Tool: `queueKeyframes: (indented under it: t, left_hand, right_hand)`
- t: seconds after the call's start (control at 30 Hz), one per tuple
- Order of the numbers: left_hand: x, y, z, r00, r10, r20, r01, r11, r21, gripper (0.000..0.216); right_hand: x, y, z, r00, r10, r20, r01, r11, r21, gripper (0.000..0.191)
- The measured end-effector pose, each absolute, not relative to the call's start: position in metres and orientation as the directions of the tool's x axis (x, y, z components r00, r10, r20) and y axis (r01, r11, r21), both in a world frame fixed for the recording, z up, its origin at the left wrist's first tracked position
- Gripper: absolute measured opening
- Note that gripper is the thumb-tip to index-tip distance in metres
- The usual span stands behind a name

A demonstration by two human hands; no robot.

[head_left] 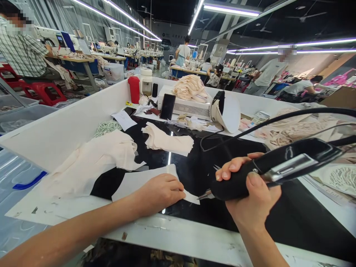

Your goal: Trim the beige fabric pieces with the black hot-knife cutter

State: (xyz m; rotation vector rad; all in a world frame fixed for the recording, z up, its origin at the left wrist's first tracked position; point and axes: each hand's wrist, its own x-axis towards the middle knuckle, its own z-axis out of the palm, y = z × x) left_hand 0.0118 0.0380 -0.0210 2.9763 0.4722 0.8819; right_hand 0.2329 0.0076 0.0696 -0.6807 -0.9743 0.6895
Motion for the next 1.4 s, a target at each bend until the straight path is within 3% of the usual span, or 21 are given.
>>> queueKeyframes:
  t: [0.5, 1.03, 1.4]
  left_hand:
    - [0.017, 0.034, -0.019, 0.769, 0.306, 0.562, 0.305, -0.947, 0.1, 0.019]
    - [0.015, 0.036, -0.022, 0.786, 0.305, 0.538, 0.294, -0.95, 0.108, 0.018]
    - [0.014, 0.038, -0.033, 0.738, 0.308, 0.6, 0.288, -0.949, 0.132, 0.02]
  right_hand:
    - [0.214, 0.022, 0.058, 0.367, 0.768, 0.524, -0.249, 0.624, -0.74, 0.039]
    - [0.231, 0.015, 0.062, 0.397, 0.75, 0.529, -0.186, 0.63, -0.754, 0.04]
    - [0.227, 0.017, 0.053, 0.389, 0.764, 0.514, -0.172, 0.609, -0.774, 0.031]
